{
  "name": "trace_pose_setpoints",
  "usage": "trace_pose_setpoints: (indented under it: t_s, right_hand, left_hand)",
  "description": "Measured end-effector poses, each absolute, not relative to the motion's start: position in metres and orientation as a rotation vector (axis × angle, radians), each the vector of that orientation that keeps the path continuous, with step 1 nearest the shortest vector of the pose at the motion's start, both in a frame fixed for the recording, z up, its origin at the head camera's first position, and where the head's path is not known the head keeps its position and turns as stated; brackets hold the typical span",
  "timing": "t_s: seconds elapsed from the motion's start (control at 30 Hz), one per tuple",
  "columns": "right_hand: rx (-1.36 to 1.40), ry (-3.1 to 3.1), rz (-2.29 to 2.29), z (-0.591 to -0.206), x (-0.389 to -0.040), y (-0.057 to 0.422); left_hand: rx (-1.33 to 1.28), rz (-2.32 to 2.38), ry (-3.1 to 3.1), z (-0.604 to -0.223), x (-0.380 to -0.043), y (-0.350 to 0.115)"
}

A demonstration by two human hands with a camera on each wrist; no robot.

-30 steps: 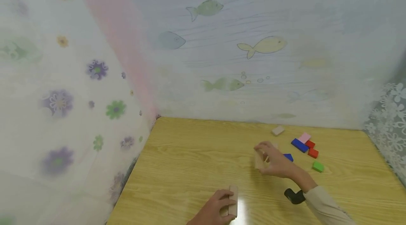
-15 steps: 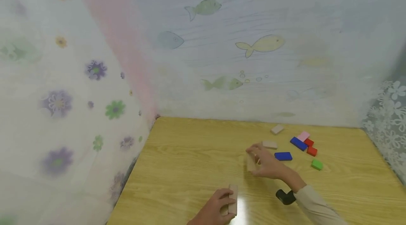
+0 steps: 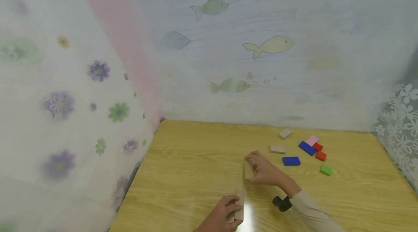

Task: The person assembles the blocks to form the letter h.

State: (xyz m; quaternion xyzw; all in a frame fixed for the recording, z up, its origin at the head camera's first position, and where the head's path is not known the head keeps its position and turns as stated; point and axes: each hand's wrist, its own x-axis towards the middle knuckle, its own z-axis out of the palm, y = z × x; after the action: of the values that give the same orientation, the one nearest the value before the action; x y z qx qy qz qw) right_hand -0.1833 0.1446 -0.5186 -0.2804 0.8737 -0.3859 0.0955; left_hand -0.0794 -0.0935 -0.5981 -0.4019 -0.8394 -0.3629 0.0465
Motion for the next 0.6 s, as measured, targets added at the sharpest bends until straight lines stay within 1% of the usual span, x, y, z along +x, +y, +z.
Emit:
trace_pose_setpoints:
  t_s: [0.3, 0.6]
  right_hand:
    - [-0.870, 2.597, -1.128, -0.533, -0.186, 0.132]
    - [-0.834, 2.605, -1.071, -0.549, -0.185, 0.121]
  left_hand:
    - [-1.221, -1.043, -2.540, -0.599, -0.079, -0.092]
    - [-1.235, -0.955, -2.476, -0.594, -0.077, -0.090]
